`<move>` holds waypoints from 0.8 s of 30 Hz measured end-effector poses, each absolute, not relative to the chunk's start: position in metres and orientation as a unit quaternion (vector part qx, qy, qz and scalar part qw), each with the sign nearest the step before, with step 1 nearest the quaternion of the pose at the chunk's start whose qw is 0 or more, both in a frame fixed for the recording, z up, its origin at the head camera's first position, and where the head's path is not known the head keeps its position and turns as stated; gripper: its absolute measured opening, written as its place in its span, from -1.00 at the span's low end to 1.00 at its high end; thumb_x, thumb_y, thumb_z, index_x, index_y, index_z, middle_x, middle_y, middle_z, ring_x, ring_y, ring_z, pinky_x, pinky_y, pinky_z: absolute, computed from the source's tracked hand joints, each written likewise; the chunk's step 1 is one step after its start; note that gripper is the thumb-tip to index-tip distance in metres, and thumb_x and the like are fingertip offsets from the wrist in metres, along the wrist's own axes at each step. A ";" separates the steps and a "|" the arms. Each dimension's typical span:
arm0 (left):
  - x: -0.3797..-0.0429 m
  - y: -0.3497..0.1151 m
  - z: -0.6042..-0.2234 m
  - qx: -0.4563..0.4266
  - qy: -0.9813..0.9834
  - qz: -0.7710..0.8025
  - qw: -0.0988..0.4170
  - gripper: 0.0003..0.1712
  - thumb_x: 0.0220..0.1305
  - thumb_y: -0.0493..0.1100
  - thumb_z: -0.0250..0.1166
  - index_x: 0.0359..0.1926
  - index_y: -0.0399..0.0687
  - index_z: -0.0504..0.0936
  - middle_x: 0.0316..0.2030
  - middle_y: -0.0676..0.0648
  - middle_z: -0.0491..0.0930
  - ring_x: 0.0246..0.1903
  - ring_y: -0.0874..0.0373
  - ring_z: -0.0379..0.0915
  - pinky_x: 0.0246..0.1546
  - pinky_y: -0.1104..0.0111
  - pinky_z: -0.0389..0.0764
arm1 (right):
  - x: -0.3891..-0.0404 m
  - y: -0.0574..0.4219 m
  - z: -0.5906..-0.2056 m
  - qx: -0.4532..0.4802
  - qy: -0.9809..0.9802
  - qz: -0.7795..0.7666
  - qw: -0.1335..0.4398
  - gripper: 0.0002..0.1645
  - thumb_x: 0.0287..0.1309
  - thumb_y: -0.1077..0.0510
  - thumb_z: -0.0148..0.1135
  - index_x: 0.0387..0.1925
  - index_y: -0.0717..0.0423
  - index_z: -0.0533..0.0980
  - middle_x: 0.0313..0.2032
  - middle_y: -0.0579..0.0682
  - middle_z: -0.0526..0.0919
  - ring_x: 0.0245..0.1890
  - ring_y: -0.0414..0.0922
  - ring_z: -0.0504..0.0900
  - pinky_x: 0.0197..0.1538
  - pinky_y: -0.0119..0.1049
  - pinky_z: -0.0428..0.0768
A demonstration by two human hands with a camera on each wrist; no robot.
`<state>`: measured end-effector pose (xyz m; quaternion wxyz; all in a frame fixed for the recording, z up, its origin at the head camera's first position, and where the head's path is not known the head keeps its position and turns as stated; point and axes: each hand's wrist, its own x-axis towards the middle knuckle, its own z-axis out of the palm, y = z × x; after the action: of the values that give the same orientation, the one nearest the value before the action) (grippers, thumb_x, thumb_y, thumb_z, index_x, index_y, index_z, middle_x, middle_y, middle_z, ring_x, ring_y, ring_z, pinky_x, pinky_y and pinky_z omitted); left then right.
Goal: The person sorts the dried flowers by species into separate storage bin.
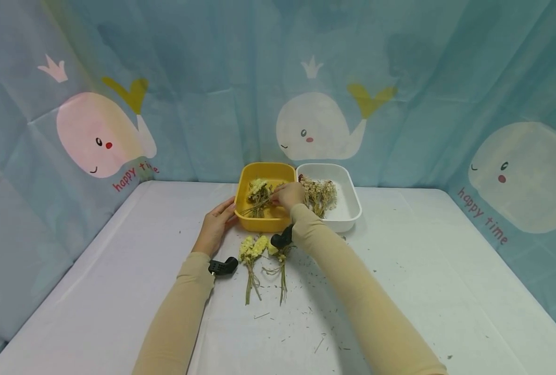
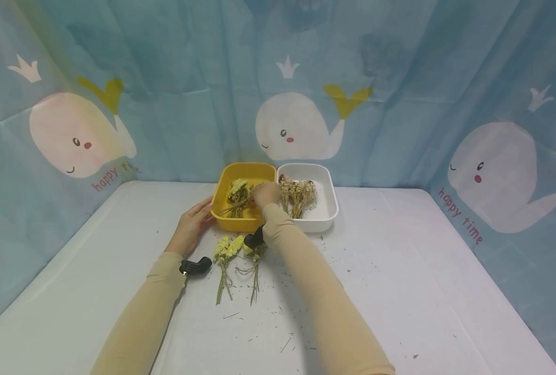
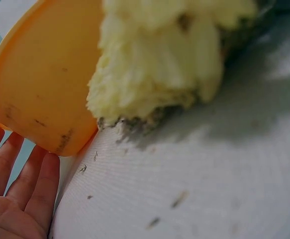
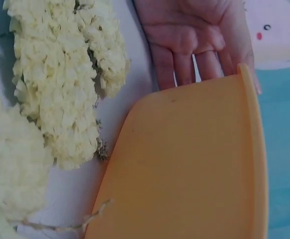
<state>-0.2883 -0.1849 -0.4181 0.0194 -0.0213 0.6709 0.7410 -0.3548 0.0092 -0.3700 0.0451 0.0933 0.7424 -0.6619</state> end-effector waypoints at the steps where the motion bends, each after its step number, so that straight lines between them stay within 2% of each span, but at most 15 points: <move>1: -0.289 -0.185 -0.418 -0.022 0.670 0.741 0.020 -0.39 0.52 -0.04 0.10 0.49 -0.04 0.27 0.50 -0.10 0.21 0.45 -0.04 0.22 0.48 0.16 0.34 | -0.354 0.010 -0.369 0.092 0.737 -0.668 0.046 -0.65 0.18 0.44 0.30 0.03 0.43 0.61 0.02 0.35 0.68 -0.02 0.17 0.72 0.11 -0.06 0.71; 5: -0.290 -0.185 -0.419 -0.020 0.670 0.742 0.020 -0.39 0.52 -0.04 0.10 0.49 -0.04 0.27 0.51 -0.10 0.20 0.45 -0.05 0.22 0.48 0.16 0.33 | -0.345 0.015 -0.364 0.062 0.718 -0.691 0.058 -0.60 0.22 0.44 0.26 0.10 0.49 0.55 0.09 0.43 0.61 0.08 0.23 0.66 0.16 -0.05 0.68; 10: -0.289 -0.186 -0.419 -0.014 0.674 0.738 0.021 -0.39 0.53 -0.04 0.09 0.50 -0.04 0.25 0.51 -0.10 0.19 0.46 -0.05 0.20 0.48 0.17 0.33 | -0.332 0.026 -0.361 0.026 0.703 -0.705 0.093 -0.55 0.24 0.42 0.25 0.15 0.48 0.51 0.11 0.43 0.59 0.14 0.25 0.60 0.22 -0.08 0.63; 13: -0.288 -0.186 -0.419 -0.014 0.677 0.736 0.020 -0.39 0.53 -0.04 0.08 0.50 -0.04 0.25 0.51 -0.09 0.19 0.46 -0.04 0.21 0.48 0.18 0.33 | -0.324 0.034 -0.361 0.019 0.686 -0.717 0.117 -0.56 0.26 0.42 0.23 0.17 0.45 0.51 0.13 0.44 0.56 0.17 0.24 0.59 0.14 -0.18 0.68; 17: -0.288 -0.186 -0.419 -0.017 0.678 0.735 0.022 -0.40 0.53 -0.03 0.09 0.50 -0.02 0.26 0.51 -0.08 0.21 0.45 -0.03 0.22 0.48 0.18 0.34 | -0.312 0.043 -0.360 0.014 0.683 -0.719 0.131 -0.62 0.24 0.39 0.27 0.10 0.37 0.58 0.14 0.41 0.57 -0.06 0.07 0.77 0.14 -0.17 0.69; 20: -0.290 -0.187 -0.422 -0.019 0.674 0.738 0.021 -0.39 0.52 -0.02 0.10 0.49 -0.01 0.27 0.50 -0.07 0.21 0.45 -0.02 0.22 0.48 0.18 0.33 | -0.302 0.050 -0.359 0.011 0.699 -0.703 0.130 -0.64 0.20 0.34 0.34 0.05 0.32 0.63 0.06 0.33 0.66 -0.32 -0.18 0.79 0.22 -0.10 0.64; 24: -0.297 -0.188 -0.431 -0.020 0.676 0.736 0.010 -0.38 0.50 0.04 0.12 0.48 0.03 0.30 0.49 -0.05 0.24 0.44 0.00 0.25 0.47 0.20 0.35 | -0.290 0.056 -0.357 0.008 0.686 -0.715 0.134 -0.63 0.17 0.37 0.35 0.03 0.38 0.61 -0.07 0.26 0.74 -0.38 -0.22 0.77 0.20 -0.11 0.66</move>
<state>-0.2972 -0.1877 -0.4313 0.0103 -0.0200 0.6762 0.7364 -0.2902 0.0558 -0.3573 0.1341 0.0077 0.6859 -0.7152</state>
